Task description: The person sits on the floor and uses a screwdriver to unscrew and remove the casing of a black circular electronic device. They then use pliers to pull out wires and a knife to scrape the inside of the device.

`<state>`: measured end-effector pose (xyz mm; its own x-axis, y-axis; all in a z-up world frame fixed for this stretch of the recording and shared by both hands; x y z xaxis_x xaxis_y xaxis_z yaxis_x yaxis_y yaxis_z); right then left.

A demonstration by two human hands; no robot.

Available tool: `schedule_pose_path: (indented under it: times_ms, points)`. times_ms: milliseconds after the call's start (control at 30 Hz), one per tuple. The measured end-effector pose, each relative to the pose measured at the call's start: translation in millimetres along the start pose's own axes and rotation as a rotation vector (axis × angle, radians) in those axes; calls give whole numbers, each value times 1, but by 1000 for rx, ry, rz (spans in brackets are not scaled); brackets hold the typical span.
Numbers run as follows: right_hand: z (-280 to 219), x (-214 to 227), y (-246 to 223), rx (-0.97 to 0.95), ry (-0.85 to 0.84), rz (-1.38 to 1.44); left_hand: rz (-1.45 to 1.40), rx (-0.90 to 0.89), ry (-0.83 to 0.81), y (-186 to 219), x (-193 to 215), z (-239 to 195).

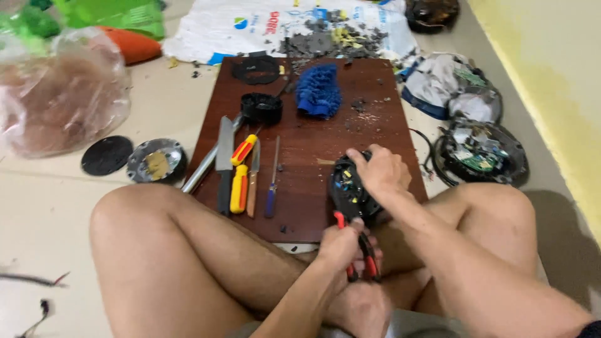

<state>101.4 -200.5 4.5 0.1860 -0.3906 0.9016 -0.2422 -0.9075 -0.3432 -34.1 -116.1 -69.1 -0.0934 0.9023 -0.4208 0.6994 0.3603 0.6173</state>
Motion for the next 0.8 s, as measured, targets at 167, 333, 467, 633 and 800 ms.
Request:
schedule_pose_path:
  times_ms: [167, 333, 467, 633, 800]
  points:
    - [16, -3, -3, 13, -79, -33, 370, -57, 35, 9, 31, -7]
    - [-4, 30, -9, 399, 94, -139, 792, -74, 111, 71, 38, -71]
    - [-49, 54, -14, 595, -193, -27, 911, -128, 4, 82, 47, -56]
    - [-39, 55, 10, 500, -296, 116, 973, -127, -161, 86, 44, -45]
    - [-25, 44, 46, 422, -451, 603, 897, -97, -285, 90, 40, -44]
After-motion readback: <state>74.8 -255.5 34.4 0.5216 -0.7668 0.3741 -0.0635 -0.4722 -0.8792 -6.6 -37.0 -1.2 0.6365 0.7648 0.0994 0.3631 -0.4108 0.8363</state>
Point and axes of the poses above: each hand's wrist, its own z-axis towards the middle knuckle, its own x-axis out of the back of the hand, y = z × x, the point moved 2 cm from there along z, towards the middle knuckle, and after that the axes turned 8 degrees about -y, right-handed, at the moved point
